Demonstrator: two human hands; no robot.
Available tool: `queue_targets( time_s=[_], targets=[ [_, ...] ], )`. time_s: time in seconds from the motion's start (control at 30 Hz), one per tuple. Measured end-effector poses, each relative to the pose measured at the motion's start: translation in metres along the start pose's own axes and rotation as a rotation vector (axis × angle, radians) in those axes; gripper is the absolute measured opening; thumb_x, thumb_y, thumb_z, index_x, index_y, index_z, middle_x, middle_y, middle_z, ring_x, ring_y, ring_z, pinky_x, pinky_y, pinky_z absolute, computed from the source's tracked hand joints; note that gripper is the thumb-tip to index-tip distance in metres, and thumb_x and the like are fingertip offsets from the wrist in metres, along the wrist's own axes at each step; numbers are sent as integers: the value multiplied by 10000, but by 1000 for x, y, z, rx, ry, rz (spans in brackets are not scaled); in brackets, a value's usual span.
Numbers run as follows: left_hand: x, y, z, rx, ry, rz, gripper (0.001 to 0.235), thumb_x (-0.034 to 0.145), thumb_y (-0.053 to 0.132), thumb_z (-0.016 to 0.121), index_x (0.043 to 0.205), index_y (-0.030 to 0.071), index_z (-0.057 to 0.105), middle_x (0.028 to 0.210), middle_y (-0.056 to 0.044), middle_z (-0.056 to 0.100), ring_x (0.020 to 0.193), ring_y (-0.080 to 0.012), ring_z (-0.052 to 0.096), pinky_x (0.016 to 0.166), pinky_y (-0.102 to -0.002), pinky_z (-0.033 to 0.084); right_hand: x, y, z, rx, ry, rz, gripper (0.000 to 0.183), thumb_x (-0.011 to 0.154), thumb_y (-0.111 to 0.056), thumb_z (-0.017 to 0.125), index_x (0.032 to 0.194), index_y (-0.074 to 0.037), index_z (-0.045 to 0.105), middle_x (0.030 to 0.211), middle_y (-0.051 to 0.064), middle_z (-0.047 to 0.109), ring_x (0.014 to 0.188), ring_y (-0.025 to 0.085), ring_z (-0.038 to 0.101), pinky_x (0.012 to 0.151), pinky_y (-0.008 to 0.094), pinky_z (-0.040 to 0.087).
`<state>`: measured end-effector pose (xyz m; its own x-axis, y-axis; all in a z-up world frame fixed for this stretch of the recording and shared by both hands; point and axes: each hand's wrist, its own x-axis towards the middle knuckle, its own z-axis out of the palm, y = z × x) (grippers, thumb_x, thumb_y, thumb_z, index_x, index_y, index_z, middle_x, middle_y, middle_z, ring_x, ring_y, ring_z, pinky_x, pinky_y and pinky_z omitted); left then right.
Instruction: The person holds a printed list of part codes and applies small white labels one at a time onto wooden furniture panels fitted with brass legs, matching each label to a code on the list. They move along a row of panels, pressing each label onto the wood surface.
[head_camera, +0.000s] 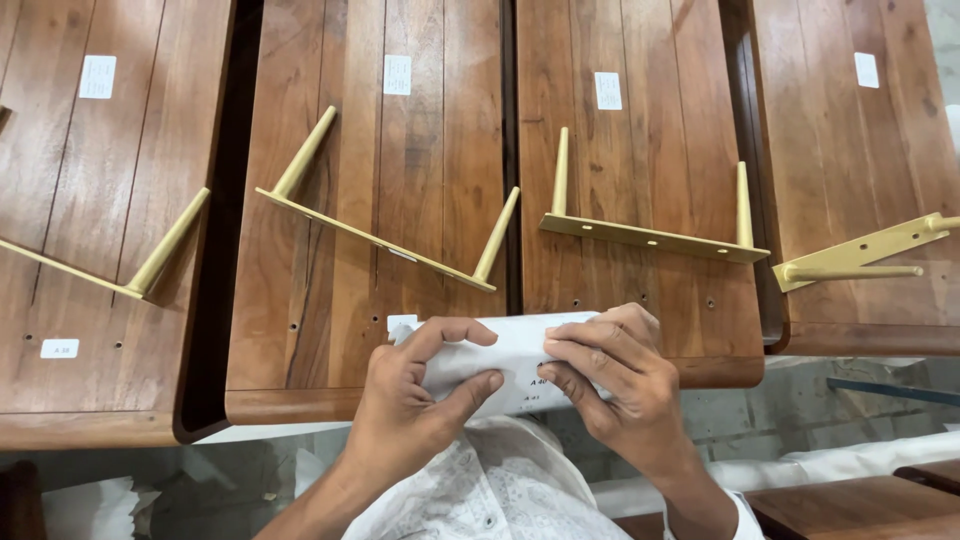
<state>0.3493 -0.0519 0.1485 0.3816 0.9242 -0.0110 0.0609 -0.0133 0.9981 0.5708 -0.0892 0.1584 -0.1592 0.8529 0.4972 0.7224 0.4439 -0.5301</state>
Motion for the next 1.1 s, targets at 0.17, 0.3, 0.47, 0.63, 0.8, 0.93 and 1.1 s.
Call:
queue_targets(
  time_s=[0.17, 0.3, 0.47, 0.63, 0.8, 0.93, 1.1],
  targets=[
    [1, 0, 3, 6, -2, -163, 277, 823, 80, 821, 1074, 80, 705, 847, -90, 776, 712, -104, 703, 574, -259, 558, -10, 4, -1, 16, 35, 42, 186, 768, -92, 846, 928, -111, 752, 1023, -7, 733, 920, 215, 625, 835, 335, 493],
    [2, -12, 4, 74, 42, -82, 304, 802, 80, 827, 1078, 74, 700, 903, -75, 775, 807, -106, 707, 686, -266, 562, -27, 50, -13, 81, 122, 250, 151, 823, 2, 758, 936, -87, 712, 1003, 21, 709, 921, 241, 671, 808, 337, 552],
    [-1, -19, -1, 37, 41, -183, 328, 787, 92, 825, 1089, 79, 698, 941, -70, 778, 852, -118, 728, 726, -271, 603, -53, 176, -22, -416, 188, 448, 119, 880, 33, 752, 952, -61, 744, 863, 77, 683, 813, 273, 622, 747, 380, 502],
    [1, -17, 0, -9, 41, -325, 352, 776, 120, 817, 1105, 91, 694, 926, -90, 794, 833, -145, 770, 685, -288, 640, -61, 225, -14, -517, 231, 258, 172, 884, -79, 790, 1043, -94, 726, 905, 64, 696, 896, 290, 617, 847, 412, 482],
    [-2, -20, 0, -21, 55, -309, 354, 781, 110, 815, 1112, 85, 693, 947, -95, 784, 850, -149, 765, 687, -287, 641, -59, 233, -3, -486, 221, 340, 320, 908, -106, 790, 1192, -90, 644, 811, -2, 656, 844, 224, 591, 895, 416, 439],
    [-3, -21, -1, -29, 56, -328, 364, 777, 107, 816, 1119, 88, 691, 944, -94, 786, 849, -150, 763, 693, -286, 642, -61, 239, 2, -499, 247, 372, 354, 924, -124, 800, 1224, -83, 614, 803, -29, 649, 852, 194, 588, 966, 413, 382],
    [-2, -18, 0, -26, 41, -322, 362, 780, 107, 813, 1119, 92, 691, 939, -93, 786, 851, -148, 766, 690, -290, 644, -60, 240, 4, -524, 244, 398, 363, 920, -140, 800, 1233, -79, 626, 805, -28, 654, 873, 195, 580, 999, 427, 353]
  ],
)
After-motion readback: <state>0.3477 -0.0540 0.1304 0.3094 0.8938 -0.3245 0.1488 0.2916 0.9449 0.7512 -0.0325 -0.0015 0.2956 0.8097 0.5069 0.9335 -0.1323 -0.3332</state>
